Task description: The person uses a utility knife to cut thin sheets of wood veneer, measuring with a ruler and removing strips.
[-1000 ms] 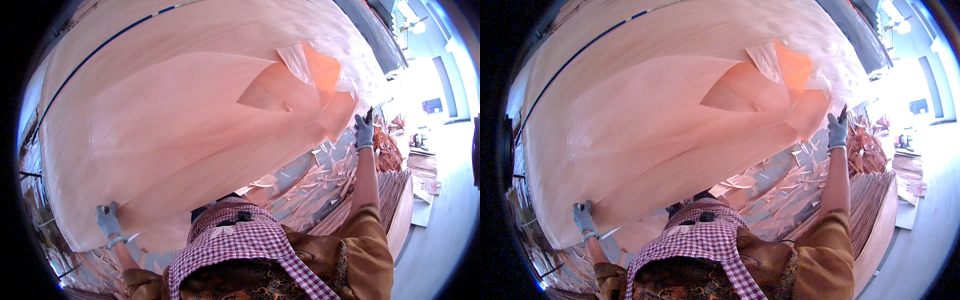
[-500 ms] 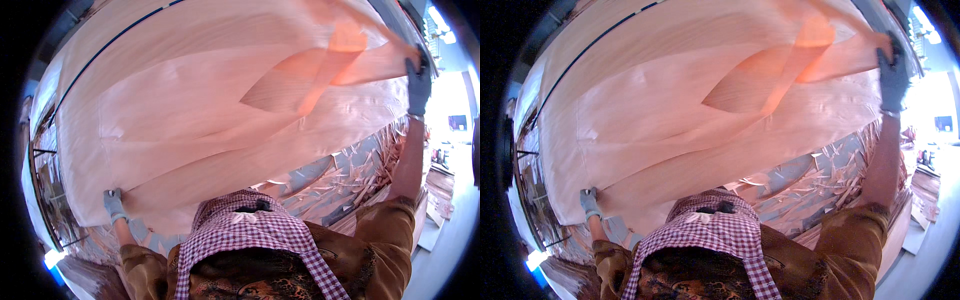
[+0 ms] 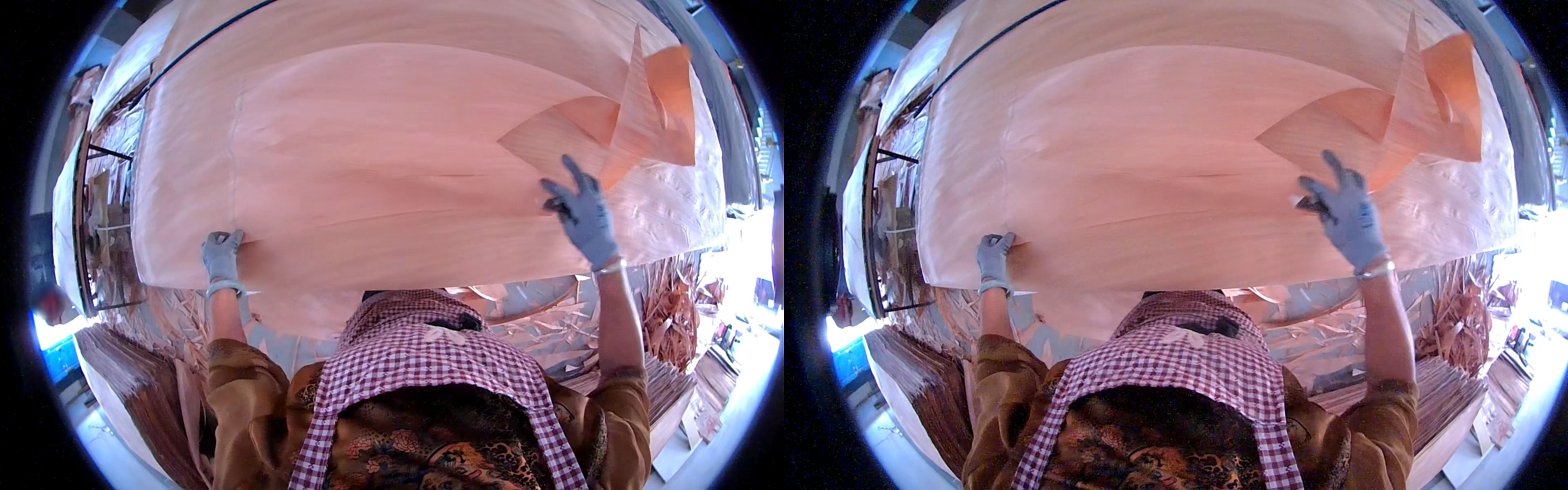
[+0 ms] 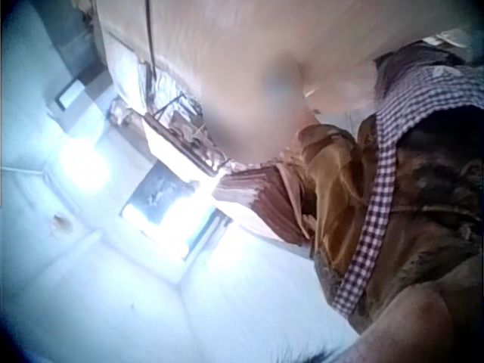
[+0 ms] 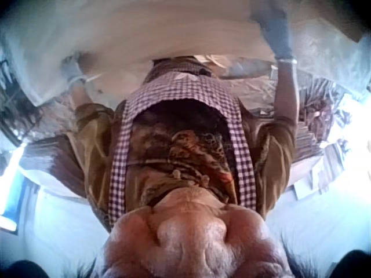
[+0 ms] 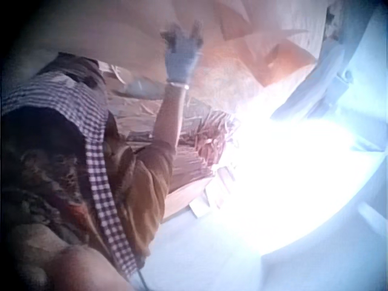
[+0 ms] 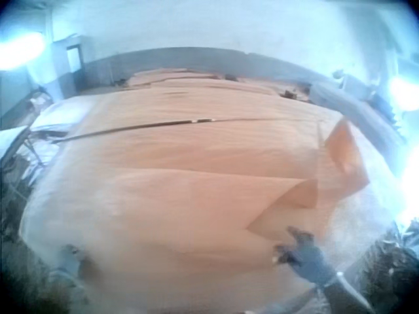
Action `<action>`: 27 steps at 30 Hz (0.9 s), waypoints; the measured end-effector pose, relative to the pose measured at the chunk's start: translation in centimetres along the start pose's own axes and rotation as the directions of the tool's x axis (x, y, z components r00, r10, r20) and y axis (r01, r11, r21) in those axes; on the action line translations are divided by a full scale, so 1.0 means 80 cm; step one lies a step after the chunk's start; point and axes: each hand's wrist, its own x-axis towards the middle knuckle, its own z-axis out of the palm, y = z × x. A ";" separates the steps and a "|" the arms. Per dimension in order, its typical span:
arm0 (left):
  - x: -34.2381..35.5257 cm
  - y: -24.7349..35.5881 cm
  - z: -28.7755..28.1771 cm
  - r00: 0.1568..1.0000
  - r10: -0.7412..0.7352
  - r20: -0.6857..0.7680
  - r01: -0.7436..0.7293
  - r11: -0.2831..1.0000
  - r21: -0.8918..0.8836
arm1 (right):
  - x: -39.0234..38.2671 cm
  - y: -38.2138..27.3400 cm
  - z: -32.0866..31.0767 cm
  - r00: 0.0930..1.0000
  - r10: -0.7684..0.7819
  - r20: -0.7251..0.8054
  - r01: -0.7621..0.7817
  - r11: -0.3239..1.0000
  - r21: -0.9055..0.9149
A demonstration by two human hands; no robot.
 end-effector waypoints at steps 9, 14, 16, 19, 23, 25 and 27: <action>-0.033 0.108 -0.060 0.944 0.026 0.330 0.154 0.849 -0.506 | -0.003 -0.003 0.059 0.979 0.186 0.079 -0.183 0.982 -0.046; -0.007 0.175 -0.101 0.927 0.325 0.189 -0.108 0.713 -0.693 | 0.010 -0.048 0.065 0.992 0.093 0.085 -0.116 0.933 0.339; 0.007 0.228 -0.116 0.919 0.362 0.158 -0.151 0.692 -0.706 | 0.000 -0.026 0.075 1.000 0.031 0.005 -0.031 0.996 0.078; 0.028 0.259 -0.141 0.838 0.545 0.009 -0.360 0.567 -0.741 | -0.001 -0.022 0.071 0.997 0.079 -0.019 -0.073 0.978 0.196; 0.050 0.274 -0.172 0.777 0.630 0.006 -0.389 0.487 -0.782 | 0.006 0.001 0.067 0.967 0.194 -0.162 -0.139 0.943 0.302; 0.056 0.252 -0.199 0.808 0.557 0.194 -0.208 0.577 -0.790 | 0.021 -0.024 0.051 0.975 0.159 -0.157 -0.095 0.931 0.351; 0.032 0.237 -0.166 0.857 0.489 0.161 -0.265 0.686 -0.677 | 0.017 -0.055 0.037 0.986 0.080 -0.145 -0.038 0.961 0.275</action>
